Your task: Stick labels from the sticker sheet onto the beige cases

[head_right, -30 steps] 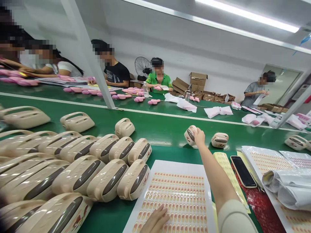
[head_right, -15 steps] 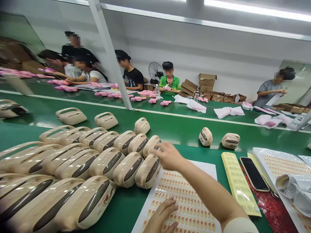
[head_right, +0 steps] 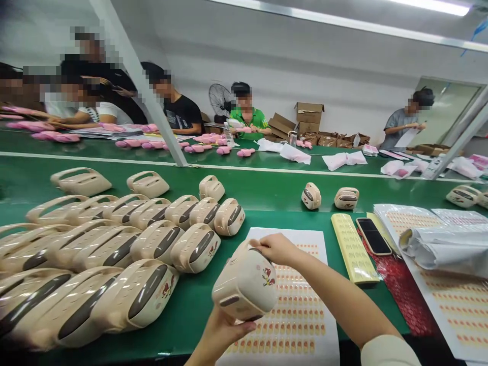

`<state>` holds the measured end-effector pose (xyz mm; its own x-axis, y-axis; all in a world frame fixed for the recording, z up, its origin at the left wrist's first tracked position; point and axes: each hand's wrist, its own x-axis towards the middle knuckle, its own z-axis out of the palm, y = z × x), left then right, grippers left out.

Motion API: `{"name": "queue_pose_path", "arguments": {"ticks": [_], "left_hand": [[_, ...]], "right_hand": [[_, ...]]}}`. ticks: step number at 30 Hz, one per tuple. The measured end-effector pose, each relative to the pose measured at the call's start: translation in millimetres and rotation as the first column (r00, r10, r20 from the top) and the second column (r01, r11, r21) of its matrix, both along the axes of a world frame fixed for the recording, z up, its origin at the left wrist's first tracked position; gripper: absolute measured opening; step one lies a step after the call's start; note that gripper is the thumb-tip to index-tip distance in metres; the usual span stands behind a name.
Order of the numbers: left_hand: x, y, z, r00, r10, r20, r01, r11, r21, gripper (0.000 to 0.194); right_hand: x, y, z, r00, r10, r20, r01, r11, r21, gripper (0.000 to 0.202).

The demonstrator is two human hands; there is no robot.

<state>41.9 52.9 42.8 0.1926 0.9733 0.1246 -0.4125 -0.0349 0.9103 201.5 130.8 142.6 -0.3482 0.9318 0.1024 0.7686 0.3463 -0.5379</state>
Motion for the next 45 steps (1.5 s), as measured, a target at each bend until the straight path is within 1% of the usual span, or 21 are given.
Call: {"name": "queue_pose_path", "arguments": {"ticks": [1,2,4,8,10,12,15,18,20,22,24,25,26,28,30,32,34,36,40,43,45], "left_hand": [[6.9,-3.8,-2.9,0.991,-0.116,0.065,0.12,0.99,-0.074,0.082],[13.4,-7.6,-6.3,0.975,-0.189,0.12,0.203,0.972,-0.12,0.076],[23.3,-13.7,-12.6,0.951,-0.237,0.197,0.271,0.947,-0.172,0.07],[27.7,-16.2,-18.5,0.928,-0.209,0.309,0.292,0.923,-0.251,0.064],[26.3,-13.9,-18.6,0.906,-0.171,0.386,0.3,0.905,-0.302,0.06],[25.9,-11.2,-17.2,0.873,-0.094,0.479,0.294,0.884,-0.363,0.058],[28.0,-7.8,-12.6,0.829,0.022,0.559,0.259,0.871,-0.418,0.06],[29.9,-5.6,-8.3,0.803,0.067,0.593,0.243,0.871,-0.428,0.063],[29.5,-4.8,-8.1,0.785,0.066,0.616,0.257,0.87,-0.421,0.063],[28.4,-4.9,-10.5,0.762,0.045,0.646,0.288,0.87,-0.4,0.059],[28.1,-6.3,-13.9,0.715,-0.007,0.7,0.361,0.86,-0.36,0.051],[28.8,-7.8,-15.0,0.676,-0.045,0.736,0.411,0.851,-0.326,0.045],[30.3,-9.8,-15.3,0.629,-0.09,0.772,0.465,0.84,-0.28,0.04],[35.3,-15.3,-12.2,0.515,-0.192,0.835,0.565,0.809,-0.163,0.032],[41.9,-21.5,-4.2,0.4,-0.29,0.869,0.639,0.768,-0.037,0.032],[48.4,-27.0,6.9,0.307,-0.358,0.882,0.682,0.729,0.058,0.033],[53.4,-30.4,17.4,0.263,-0.384,0.885,0.674,0.73,0.116,0.035],[56.5,-31.7,24.2,0.264,-0.386,0.884,0.639,0.756,0.139,0.038],[59.2,-31.3,24.9,0.268,-0.388,0.882,0.621,0.769,0.149,0.042],[59.8,-31.5,22.2,0.272,-0.364,0.891,0.613,0.779,0.131,0.042],[59.6,-31.6,22.2,0.284,-0.353,0.892,0.607,0.786,0.118,0.041]], "right_hand": [[4.6,-12.5,-3.9,0.999,-0.041,-0.024,0.04,0.999,-0.033,0.041],[10.2,-25.6,-8.8,0.995,-0.088,-0.047,0.085,0.995,-0.061,0.042],[24.6,-55.2,-21.8,0.977,-0.196,-0.087,0.187,0.977,-0.098,0.037],[52.1,-129.0,-63.0,0.896,-0.408,-0.173,0.398,0.913,-0.09,0.028],[55.5,-164.8,-89.5,0.882,-0.434,-0.183,0.424,0.901,-0.093,0.028],[50.8,-191.2,-115.0,0.871,-0.458,-0.179,0.463,0.886,-0.017,0.035],[37.3,-209.1,-142.5,0.866,-0.467,-0.179,0.495,0.85,0.178,0.039],[28.0,-210.8,-153.3,0.877,-0.444,-0.184,0.481,0.821,0.308,0.033],[26.6,-209.9,-152.4,0.87,-0.443,-0.217,0.492,0.809,0.322,0.024],[27.9,-208.0,-144.6,0.861,-0.438,-0.258,0.503,0.809,0.305,0.025],[29.6,-202.5,-129.3,0.809,-0.461,-0.365,0.548,0.816,0.183,0.027],[29.6,-197.7,-119.0,0.747,-0.491,-0.449,0.578,0.813,0.073,0.028],[28.5,-191.4,-107.7,0.653,-0.524,-0.547,0.595,0.802,-0.058,0.029],[22.0,-175.9,-85.1,0.417,-0.556,-0.719,0.557,0.781,-0.281,0.033],[10.3,-160.1,-67.6,0.237,-0.518,-0.822,0.504,0.789,-0.352,0.037],[-3.5,-148.0,-58.8,0.155,-0.474,-0.867,0.496,0.796,-0.347,0.039],[-15.4,-141.7,-57.9,0.15,-0.459,-0.876,0.54,0.78,-0.316,0.038],[-22.9,-140.0,-61.0,0.174,-0.456,-0.873,0.594,0.755,-0.276,0.036],[-27.7,-140.0,-66.2,0.218,-0.43,-0.876,0.672,0.718,-0.185,0.032],[-28.0,-138.1,-68.0,0.301,-0.425,-0.853,0.734,0.674,-0.077,0.031],[-27.1,-136.8,-68.8,0.387,-0.439,-0.811,0.767,0.641,0.019,0.03]]}}
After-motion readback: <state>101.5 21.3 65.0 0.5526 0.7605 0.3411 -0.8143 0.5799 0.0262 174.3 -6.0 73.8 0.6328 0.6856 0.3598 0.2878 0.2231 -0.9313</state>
